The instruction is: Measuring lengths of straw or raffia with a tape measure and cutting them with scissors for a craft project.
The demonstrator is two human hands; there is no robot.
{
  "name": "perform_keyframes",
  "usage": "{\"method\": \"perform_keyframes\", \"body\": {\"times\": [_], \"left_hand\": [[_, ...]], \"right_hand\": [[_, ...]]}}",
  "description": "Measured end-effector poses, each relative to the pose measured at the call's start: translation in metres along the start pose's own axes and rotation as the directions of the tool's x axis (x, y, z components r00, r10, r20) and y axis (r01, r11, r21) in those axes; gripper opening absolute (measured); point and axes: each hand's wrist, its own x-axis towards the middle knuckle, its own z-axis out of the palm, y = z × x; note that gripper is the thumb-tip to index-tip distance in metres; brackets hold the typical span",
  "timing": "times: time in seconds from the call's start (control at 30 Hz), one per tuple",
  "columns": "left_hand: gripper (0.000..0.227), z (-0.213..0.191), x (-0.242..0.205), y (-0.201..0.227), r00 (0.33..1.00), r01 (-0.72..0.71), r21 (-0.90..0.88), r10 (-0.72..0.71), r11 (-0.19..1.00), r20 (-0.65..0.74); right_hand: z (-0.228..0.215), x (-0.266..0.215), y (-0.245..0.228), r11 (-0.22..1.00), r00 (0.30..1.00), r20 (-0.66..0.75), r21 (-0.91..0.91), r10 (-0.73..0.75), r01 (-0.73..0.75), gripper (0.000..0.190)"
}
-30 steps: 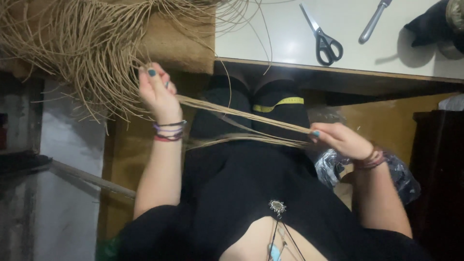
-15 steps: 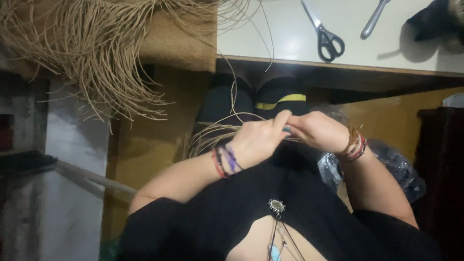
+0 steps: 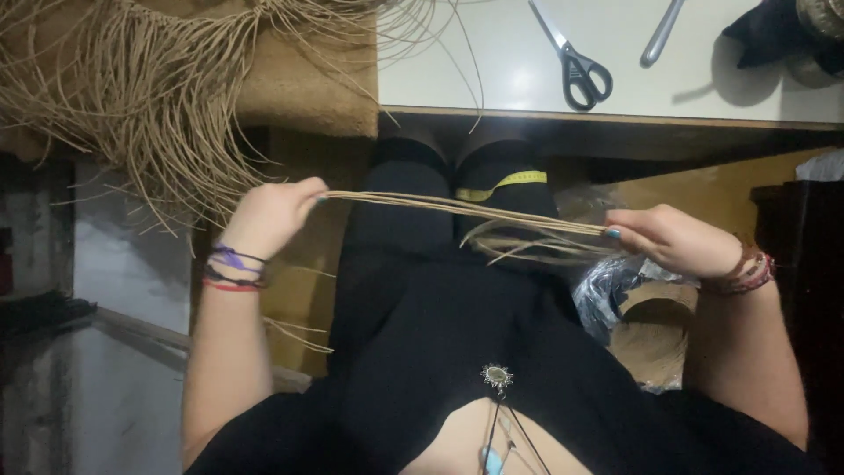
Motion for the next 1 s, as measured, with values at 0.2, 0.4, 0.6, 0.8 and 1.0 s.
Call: {"method": "perform_keyframes", "body": {"times": [0.2, 0.4, 0.6, 0.8, 1.0], "left_hand": [[0.046, 0.003, 0.012, 0.034, 0.925, 0.148, 0.293, -0.238, 0.944, 0.297], [0.079, 0.013, 0.030, 0.230, 0.856, -0.499, -0.084, 0.475, 0.863, -0.205], [0.016, 0.008, 0.029, 0.209, 0.781, -0.482, 0.067, 0.463, 0.874, -0.419], [0.012, -0.004, 0.025, 0.108, 0.834, -0.357, 0.178, 0.399, 0.917, -0.382], [0.012, -0.002, -0.005, 0.036, 0.957, -0.158, 0.106, 0.179, 0.982, -0.230]], "right_hand": [[0.023, 0.031, -0.008, 0.974, 0.999, -0.030, -0.226, -0.012, 0.005, 0.019], [0.032, 0.079, -0.097, 0.893, 0.986, -0.120, -0.447, -0.118, 0.053, 0.024], [0.017, 0.064, -0.074, 0.962, 0.976, -0.174, -0.260, -0.133, 0.085, 0.023], [0.005, 0.036, -0.062, 0.977, 0.967, -0.162, -0.056, 0.195, -0.206, 0.028], [-0.001, 0.017, -0.038, 0.960, 0.947, -0.159, 0.044, 0.279, -0.275, 0.032]]}}
